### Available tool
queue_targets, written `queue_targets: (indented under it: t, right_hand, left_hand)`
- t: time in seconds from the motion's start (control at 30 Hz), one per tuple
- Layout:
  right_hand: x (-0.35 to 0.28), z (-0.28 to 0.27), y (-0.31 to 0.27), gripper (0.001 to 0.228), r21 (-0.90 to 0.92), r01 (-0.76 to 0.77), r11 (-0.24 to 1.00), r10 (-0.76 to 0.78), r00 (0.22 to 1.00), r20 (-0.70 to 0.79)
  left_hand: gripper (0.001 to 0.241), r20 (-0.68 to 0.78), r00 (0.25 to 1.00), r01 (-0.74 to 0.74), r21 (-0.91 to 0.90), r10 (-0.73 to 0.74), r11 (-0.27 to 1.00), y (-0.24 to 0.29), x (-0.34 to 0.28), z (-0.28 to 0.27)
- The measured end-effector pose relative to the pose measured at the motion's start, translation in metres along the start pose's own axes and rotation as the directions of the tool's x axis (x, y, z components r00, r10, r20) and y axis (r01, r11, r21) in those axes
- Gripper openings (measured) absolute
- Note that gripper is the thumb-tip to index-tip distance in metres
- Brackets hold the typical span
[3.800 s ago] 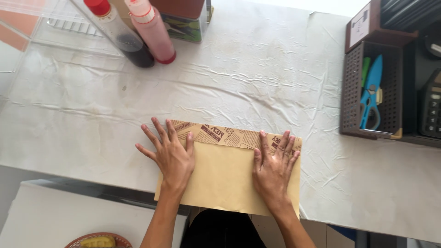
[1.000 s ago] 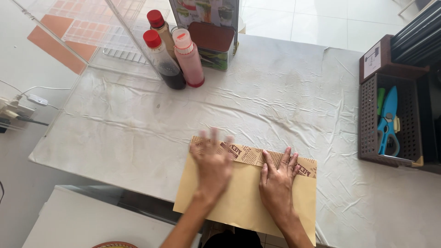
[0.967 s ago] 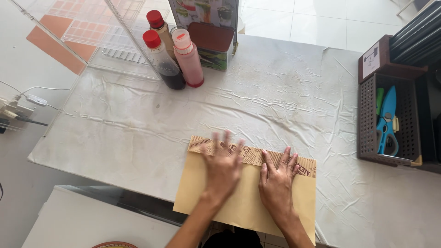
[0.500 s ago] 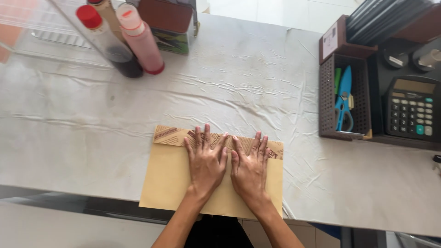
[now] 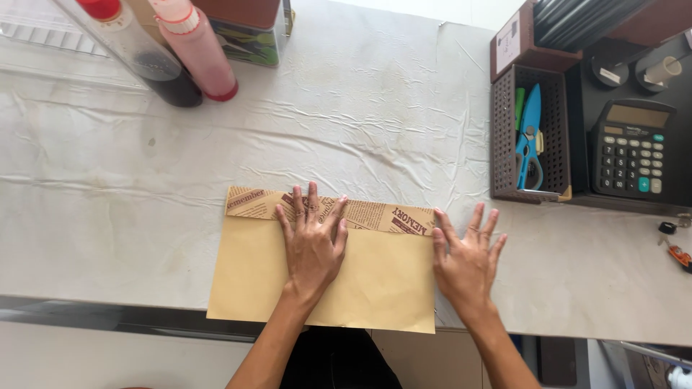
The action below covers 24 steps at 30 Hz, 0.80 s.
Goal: Taking a waffle out of a display case and folding a paper sheet into a wrapper.
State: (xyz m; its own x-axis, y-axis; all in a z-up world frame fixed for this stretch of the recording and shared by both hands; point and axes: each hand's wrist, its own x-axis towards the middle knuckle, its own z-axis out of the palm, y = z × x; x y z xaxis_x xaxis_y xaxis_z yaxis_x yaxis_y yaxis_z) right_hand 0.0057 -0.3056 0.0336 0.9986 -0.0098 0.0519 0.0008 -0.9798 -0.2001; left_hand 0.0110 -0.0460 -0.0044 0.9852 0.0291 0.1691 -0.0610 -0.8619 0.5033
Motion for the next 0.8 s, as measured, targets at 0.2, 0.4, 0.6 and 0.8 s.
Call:
queue_targets:
  t: [0.2,0.4,0.6,0.8]
  right_hand:
    - [0.007,0.005,-0.019,0.047,0.158,-0.023,0.987,0.019,1.000,0.023]
    - [0.002,0.042,-0.106,0.049,0.332,0.177,0.926,-0.171,0.984,-0.048]
    - [0.010,0.044,-0.115,0.044,0.272,0.210,0.939,-0.209,0.977,-0.033]
    - [0.015,0.043,-0.106,0.043,0.205,0.234,0.950,-0.221,0.971,-0.087]
  left_hand:
    - [0.047,-0.026,1.000,-0.014,-0.010,0.013,1.000,-0.003,0.001,0.003]
    - [0.048,-0.023,0.999,-0.042,0.005,0.042,0.999,-0.004,0.000,0.003]
    - [0.046,-0.018,1.000,-0.018,-0.004,0.018,1.000,-0.003,-0.002,0.000]
    - [0.046,-0.016,0.999,-0.029,-0.001,0.029,1.000,-0.003,0.000,0.001]
